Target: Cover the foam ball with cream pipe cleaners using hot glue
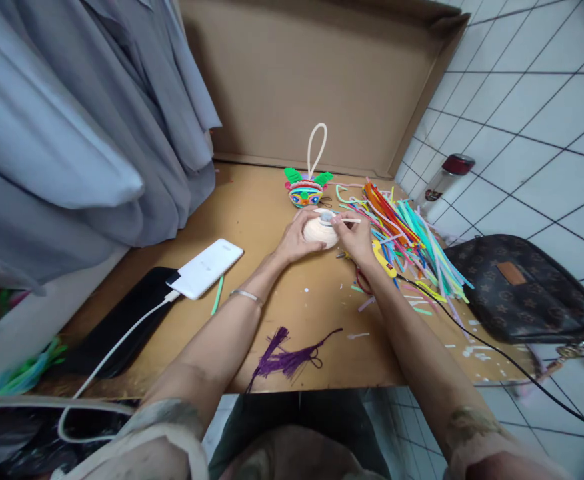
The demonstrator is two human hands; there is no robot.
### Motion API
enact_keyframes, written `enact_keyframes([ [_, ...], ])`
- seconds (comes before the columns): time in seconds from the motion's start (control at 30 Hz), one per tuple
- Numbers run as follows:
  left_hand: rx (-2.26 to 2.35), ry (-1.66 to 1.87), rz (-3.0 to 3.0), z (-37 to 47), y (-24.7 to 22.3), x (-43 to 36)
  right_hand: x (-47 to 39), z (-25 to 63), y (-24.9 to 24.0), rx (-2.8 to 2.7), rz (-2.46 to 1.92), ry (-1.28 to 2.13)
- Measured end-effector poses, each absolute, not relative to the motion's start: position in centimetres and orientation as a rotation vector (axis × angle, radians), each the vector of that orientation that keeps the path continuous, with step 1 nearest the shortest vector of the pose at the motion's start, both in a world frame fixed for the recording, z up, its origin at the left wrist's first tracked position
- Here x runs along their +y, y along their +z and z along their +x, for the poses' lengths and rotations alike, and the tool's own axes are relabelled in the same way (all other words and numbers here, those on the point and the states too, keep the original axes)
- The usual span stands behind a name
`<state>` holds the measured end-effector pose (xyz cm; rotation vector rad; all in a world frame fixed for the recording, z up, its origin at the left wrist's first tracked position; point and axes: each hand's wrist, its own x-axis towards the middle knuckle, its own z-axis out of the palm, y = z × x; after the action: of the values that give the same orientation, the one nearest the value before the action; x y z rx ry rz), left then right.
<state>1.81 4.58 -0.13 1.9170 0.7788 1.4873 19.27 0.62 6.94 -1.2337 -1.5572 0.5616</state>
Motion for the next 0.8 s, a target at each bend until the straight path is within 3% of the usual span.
enact_keyframes([
  [0.43, 0.780, 1.405, 1.850, 1.3, -0.2, 4.3, 0.3, 19.3, 6.8, -1.636, -1.239, 0.524],
  [0.8, 0.836, 1.573, 1.642, 2.6, -0.3, 4.0, -0.1, 18.9, 6.7, -1.698, -1.263, 0.454],
])
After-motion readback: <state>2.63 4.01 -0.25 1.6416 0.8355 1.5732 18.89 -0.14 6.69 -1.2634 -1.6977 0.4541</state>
